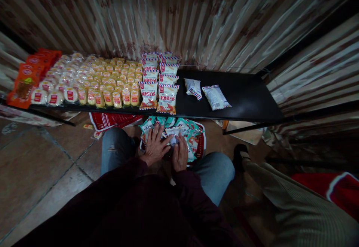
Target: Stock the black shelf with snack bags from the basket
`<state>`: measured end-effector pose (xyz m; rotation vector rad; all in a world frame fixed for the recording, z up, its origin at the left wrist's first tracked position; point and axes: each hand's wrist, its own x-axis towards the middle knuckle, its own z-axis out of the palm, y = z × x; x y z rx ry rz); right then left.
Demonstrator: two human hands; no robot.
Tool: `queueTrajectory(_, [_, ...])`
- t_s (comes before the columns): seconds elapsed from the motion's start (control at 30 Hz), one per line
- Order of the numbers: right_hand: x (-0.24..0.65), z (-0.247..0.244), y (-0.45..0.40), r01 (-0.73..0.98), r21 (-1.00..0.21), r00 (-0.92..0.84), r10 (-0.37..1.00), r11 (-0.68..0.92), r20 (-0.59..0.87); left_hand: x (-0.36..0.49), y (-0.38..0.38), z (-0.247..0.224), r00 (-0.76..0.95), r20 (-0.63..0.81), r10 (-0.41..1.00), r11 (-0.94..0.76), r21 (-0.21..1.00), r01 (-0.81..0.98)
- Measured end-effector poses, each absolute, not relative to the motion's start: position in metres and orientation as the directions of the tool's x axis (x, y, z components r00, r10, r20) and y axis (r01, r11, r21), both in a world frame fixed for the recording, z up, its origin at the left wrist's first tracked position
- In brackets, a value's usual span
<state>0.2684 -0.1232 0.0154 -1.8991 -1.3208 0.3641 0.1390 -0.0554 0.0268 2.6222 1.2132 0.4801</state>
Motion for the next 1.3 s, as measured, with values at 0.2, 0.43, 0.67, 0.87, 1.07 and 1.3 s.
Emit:
queueTrajectory(0.2, [0.301,0.019,-0.119,0.608,-0.769,0.476,0.865,-0.196,0.156,0.142,-0.052,0.034,0.628,0.102,0.772,-0.627,0.283,0.725])
queueTrajectory(0.43, [0.385,0.006,-0.096,0.500,-0.450,0.678,0.658,-0.740,-0.328,0.142,-0.054,0.032,0.619,0.117,0.777,-0.621,0.300,0.724])
queueTrajectory(0.67, [0.373,-0.021,-0.087,0.468,-0.388,0.699,0.602,-0.794,-0.386,0.142,-0.054,0.029,0.608,0.118,0.785,-0.613,0.286,0.736])
queueTrajectory(0.87, [0.384,-0.012,-0.093,0.435,-0.427,0.724,0.590,-0.793,-0.358,0.142,-0.053,0.028,0.606,0.119,0.787,-0.610,0.296,0.735])
queueTrajectory(1.07, [0.397,0.002,-0.100,0.441,-0.477,0.694,0.626,-0.760,-0.355,0.140,-0.052,0.028,0.608,0.100,0.788,-0.604,0.317,0.731])
queueTrajectory(1.3, [0.412,0.016,-0.106,0.426,-0.464,0.755,0.587,-0.777,-0.292,0.140,-0.050,0.028,0.615,0.101,0.782,-0.611,0.319,0.725])
